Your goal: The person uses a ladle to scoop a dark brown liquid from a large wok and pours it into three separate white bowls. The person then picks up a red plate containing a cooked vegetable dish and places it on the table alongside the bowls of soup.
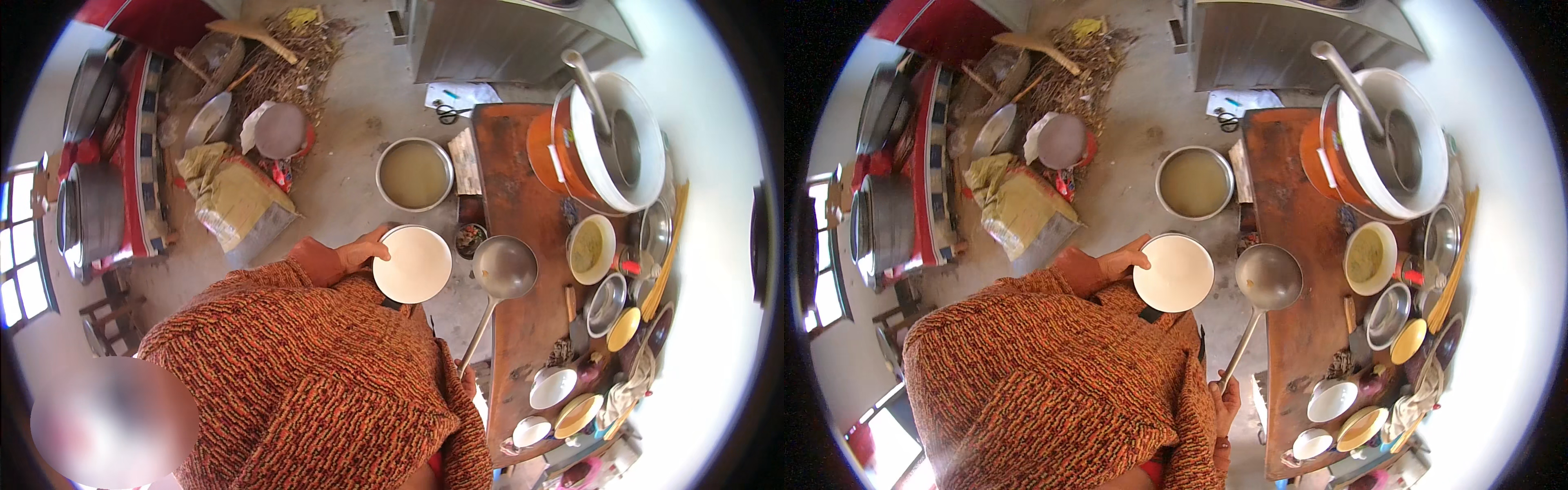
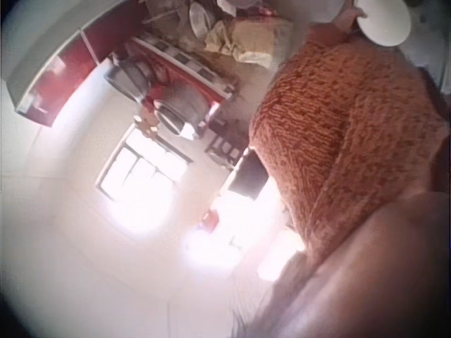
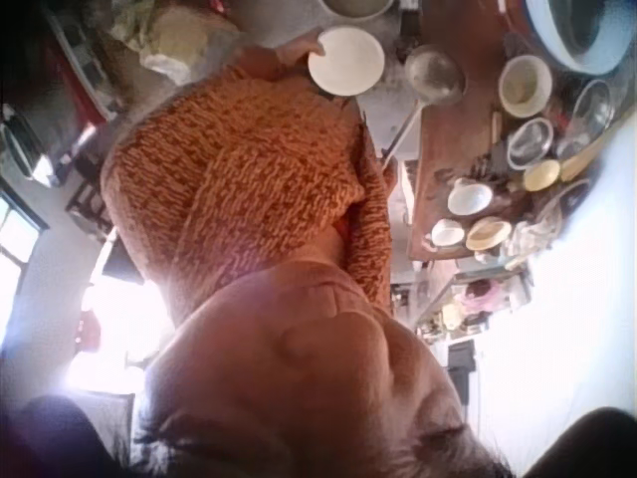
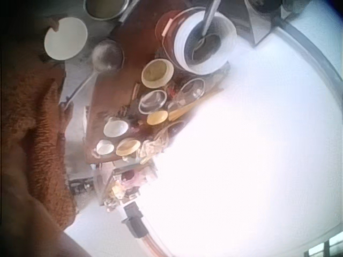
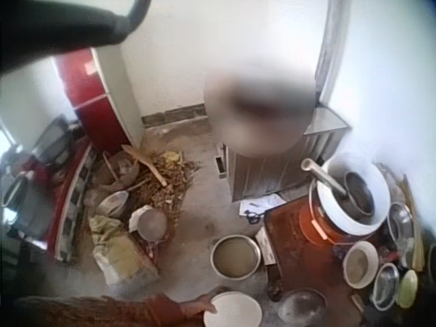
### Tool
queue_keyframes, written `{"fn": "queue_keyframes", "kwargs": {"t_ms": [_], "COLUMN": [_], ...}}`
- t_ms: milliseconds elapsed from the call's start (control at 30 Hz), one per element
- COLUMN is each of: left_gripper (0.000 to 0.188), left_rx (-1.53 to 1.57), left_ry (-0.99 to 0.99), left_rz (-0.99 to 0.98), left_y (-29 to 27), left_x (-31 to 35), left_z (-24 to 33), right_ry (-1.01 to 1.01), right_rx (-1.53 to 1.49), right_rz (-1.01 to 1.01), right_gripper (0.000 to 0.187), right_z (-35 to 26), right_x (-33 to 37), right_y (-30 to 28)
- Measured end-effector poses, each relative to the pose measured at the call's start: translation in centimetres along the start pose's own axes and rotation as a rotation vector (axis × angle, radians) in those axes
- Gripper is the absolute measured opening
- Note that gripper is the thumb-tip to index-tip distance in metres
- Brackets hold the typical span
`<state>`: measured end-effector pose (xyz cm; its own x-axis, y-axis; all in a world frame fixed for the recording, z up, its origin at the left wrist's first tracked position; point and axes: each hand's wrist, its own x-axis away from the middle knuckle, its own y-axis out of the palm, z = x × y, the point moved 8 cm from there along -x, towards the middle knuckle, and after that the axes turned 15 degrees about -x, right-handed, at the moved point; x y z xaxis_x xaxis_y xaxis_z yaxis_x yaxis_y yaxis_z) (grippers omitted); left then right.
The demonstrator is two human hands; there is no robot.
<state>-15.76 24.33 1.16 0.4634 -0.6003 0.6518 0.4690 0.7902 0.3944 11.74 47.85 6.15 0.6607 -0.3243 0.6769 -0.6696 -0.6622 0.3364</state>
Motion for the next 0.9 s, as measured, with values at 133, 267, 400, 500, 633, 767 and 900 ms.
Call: {"fn": "queue_keyframes", "kwargs": {"t_ms": [133,267,400,500,633,767,900], "left_gripper": [0.073,0.071,0.072,0.069,0.064,0.064,0.069], "left_rx": [0.099,0.301,0.330,0.421,0.487,0.533,0.341], "left_ry": [0.068,0.225,0.268,0.317,0.376,0.420,0.497], "left_rz": [0.157,0.282,0.478,0.592,0.716,0.744,0.708], "left_y": [-4.9,-8.3,-12.9,-16.7,-22.1,-28.9,-35.1], "left_x": [1.0,5.9,13.2,16.5,19.1,18.4,16.9], "left_z": [-3.4,-1.1,-0.4,-1.3,-1.8,-0.4,6.1], "right_ry": [0.027,0.098,0.168,0.203,0.211,0.140,0.056], "right_rx": [0.058,0.125,0.045,0.142,0.108,0.066,-0.052], "right_rz": [-0.055,-0.157,-0.268,-0.347,-0.357,-0.327,-0.367], "right_gripper": [0.035,0.037,0.037,0.035,0.036,0.035,0.036], "right_z": [-1.2,-0.6,-0.6,-0.6,-0.2,-1.0,-2.9], "right_x": [-1.9,-4.5,-5.9,-7.4,-9.7,-13.0,-15.7], "right_y": [3.5,6.4,11.6,14.7,21.1,29.7,40.0]}}
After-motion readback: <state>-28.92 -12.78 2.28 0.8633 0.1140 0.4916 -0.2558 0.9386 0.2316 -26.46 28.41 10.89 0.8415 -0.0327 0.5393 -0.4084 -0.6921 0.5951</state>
